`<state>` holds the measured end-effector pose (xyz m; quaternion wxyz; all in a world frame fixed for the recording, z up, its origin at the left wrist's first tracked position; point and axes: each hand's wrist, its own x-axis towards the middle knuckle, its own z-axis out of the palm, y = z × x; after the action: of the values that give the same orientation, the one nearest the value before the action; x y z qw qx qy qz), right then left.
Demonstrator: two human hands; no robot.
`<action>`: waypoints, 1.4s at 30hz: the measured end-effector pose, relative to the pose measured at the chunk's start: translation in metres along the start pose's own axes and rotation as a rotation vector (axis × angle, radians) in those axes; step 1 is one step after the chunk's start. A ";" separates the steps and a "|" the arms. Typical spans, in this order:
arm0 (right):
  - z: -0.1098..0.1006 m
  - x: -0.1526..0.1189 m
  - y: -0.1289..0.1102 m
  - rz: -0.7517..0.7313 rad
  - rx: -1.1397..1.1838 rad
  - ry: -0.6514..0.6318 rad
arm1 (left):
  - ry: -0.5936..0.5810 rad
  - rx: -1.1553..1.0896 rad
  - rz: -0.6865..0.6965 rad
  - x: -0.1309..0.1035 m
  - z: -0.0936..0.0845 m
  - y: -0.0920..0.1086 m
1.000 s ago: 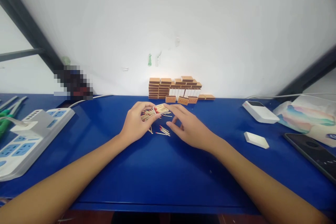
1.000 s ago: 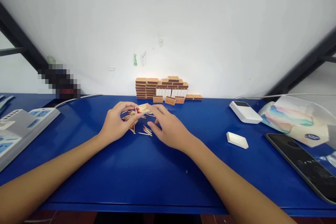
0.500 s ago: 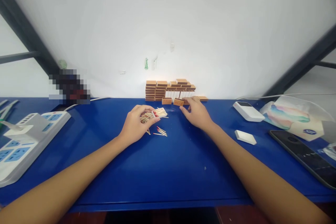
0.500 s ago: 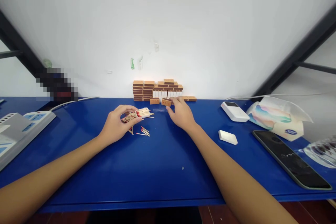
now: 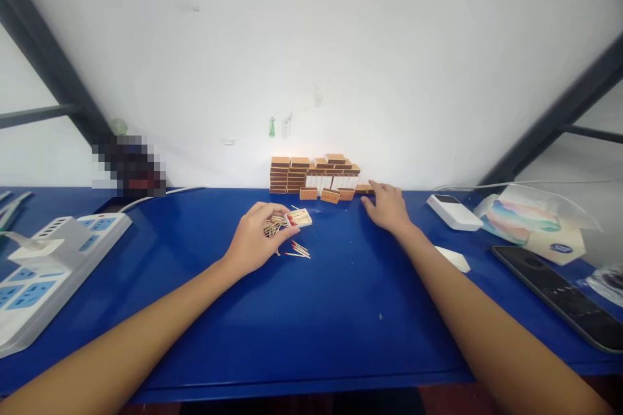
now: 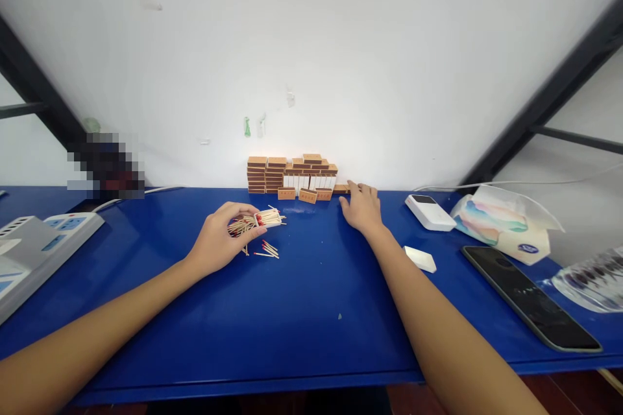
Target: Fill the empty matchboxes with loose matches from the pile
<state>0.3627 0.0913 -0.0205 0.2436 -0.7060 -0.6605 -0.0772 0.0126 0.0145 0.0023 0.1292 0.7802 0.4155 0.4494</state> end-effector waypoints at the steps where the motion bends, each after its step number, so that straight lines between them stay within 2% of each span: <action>1: 0.003 -0.001 -0.001 -0.019 -0.012 -0.023 | -0.004 -0.001 -0.004 0.000 0.000 0.000; 8: 0.008 -0.001 -0.007 -0.154 -0.035 -0.087 | -0.018 -0.009 0.010 -0.001 0.002 -0.002; 18: 0.012 0.003 0.000 -0.171 -0.039 -0.079 | -0.029 -0.009 0.041 -0.001 0.002 -0.003; 24: 0.012 0.004 0.001 -0.141 -0.090 -0.039 | -0.025 -0.002 0.068 -0.001 0.001 0.003; 28: 0.011 0.003 -0.001 -0.174 -0.069 -0.048 | -0.035 -0.011 0.077 -0.002 0.000 0.006; 37: 0.005 0.004 0.004 -0.148 -0.115 -0.046 | -0.047 0.025 0.055 -0.002 0.000 0.001; 42: 0.007 0.008 0.009 -0.191 -0.109 -0.060 | -0.071 0.025 0.062 -0.002 0.001 0.001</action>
<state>0.3713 0.1017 -0.0256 0.1764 -0.6539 -0.7267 -0.1149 0.0133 0.0123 0.0015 0.1198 0.8098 0.3919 0.4199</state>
